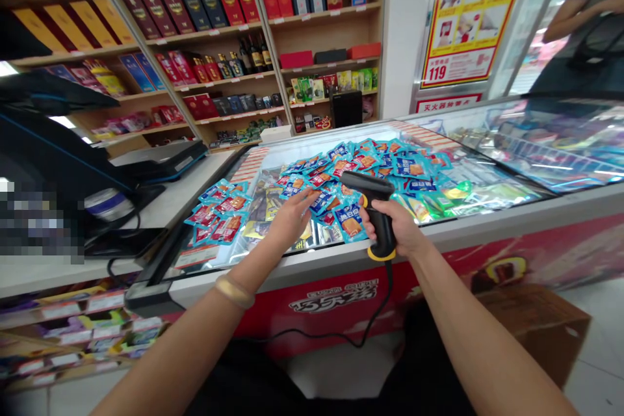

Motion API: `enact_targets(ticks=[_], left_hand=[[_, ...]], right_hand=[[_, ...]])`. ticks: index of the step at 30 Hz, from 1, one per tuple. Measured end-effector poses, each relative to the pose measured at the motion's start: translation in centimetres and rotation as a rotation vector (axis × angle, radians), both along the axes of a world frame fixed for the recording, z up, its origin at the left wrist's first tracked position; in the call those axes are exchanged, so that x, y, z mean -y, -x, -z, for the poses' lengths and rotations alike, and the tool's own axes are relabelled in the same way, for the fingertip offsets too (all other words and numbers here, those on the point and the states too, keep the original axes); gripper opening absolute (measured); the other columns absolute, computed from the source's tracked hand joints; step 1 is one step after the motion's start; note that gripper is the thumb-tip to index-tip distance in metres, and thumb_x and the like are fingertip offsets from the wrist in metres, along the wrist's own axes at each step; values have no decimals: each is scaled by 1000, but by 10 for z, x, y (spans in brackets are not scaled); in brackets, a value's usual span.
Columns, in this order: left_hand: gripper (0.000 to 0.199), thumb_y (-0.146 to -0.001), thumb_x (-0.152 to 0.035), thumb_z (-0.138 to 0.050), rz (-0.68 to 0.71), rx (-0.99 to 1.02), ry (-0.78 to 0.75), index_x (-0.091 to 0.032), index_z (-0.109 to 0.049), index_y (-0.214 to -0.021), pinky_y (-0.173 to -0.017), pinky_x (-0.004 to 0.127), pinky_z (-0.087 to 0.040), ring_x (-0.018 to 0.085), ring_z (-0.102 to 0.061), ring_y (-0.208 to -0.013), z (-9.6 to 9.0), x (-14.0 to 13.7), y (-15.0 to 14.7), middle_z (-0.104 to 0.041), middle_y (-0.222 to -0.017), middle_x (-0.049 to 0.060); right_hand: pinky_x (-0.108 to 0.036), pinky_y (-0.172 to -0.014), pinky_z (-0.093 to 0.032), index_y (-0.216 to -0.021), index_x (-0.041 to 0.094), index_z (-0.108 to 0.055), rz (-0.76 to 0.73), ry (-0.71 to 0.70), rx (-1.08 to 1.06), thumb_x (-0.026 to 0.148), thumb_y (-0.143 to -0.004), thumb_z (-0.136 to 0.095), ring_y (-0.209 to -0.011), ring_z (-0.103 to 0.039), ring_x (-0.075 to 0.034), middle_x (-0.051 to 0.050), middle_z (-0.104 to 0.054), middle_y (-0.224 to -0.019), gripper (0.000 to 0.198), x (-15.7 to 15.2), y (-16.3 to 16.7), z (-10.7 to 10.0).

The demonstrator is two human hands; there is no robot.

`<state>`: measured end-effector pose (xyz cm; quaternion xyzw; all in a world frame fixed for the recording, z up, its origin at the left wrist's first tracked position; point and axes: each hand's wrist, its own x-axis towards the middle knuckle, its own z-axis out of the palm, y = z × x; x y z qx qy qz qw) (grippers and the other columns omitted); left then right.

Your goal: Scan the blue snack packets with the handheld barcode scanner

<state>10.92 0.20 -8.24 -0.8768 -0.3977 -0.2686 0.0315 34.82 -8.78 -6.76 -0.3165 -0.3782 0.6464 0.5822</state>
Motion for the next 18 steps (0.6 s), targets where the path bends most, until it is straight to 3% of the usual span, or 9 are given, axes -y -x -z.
enact_targets(ticks=[3,6,8,11,14,18], left_hand=[[37,-90,-13,-49,25,76,-94,-21,-66,-121,-100,43,-52,25,-64,-116,1,0,2,-66,-129,12],[26,-94,-23,-49,7,297,-155,-21,-68,-113,-96,40,-54,22,-68,-107,3,1,2,-72,-114,10],[24,-96,-30,-46,-63,495,-80,-19,-65,-106,-83,34,-58,19,-71,-87,4,1,2,-73,-93,7],[26,-95,-41,-44,-106,704,152,-19,-57,-89,-54,24,-54,13,-64,-56,4,1,2,-58,-67,-1],[29,-92,-46,-47,-87,784,284,-22,-44,-75,-40,20,-44,12,-59,-48,2,2,3,-44,-61,-6],[31,-90,-47,-49,-79,788,334,-23,-39,-73,-37,19,-38,12,-59,-46,-1,4,1,-40,-57,-8]], right_hand=[[-21,-40,-39,-91,16,-62,-7,26,6,36,-68,-71,-47,-48,-9,1,-57,-66,31,0,0,0],[-20,-39,-40,-91,17,-62,-1,50,12,38,-65,-73,-46,-48,-9,1,-58,-67,35,1,0,0],[-20,-39,-40,-90,17,-61,-8,50,21,38,-65,-75,-46,-48,-9,1,-58,-67,36,2,0,0],[-20,-40,-40,-88,17,-59,-40,32,48,38,-66,-76,-46,-49,-9,1,-58,-67,35,3,1,1],[-20,-40,-41,-90,17,-60,-52,-5,74,39,-67,-76,-47,-49,-9,1,-58,-68,35,4,4,2],[-20,-41,-41,-90,17,-59,-79,-43,117,40,-69,-76,-48,-50,-9,0,-57,-68,35,7,10,2]])
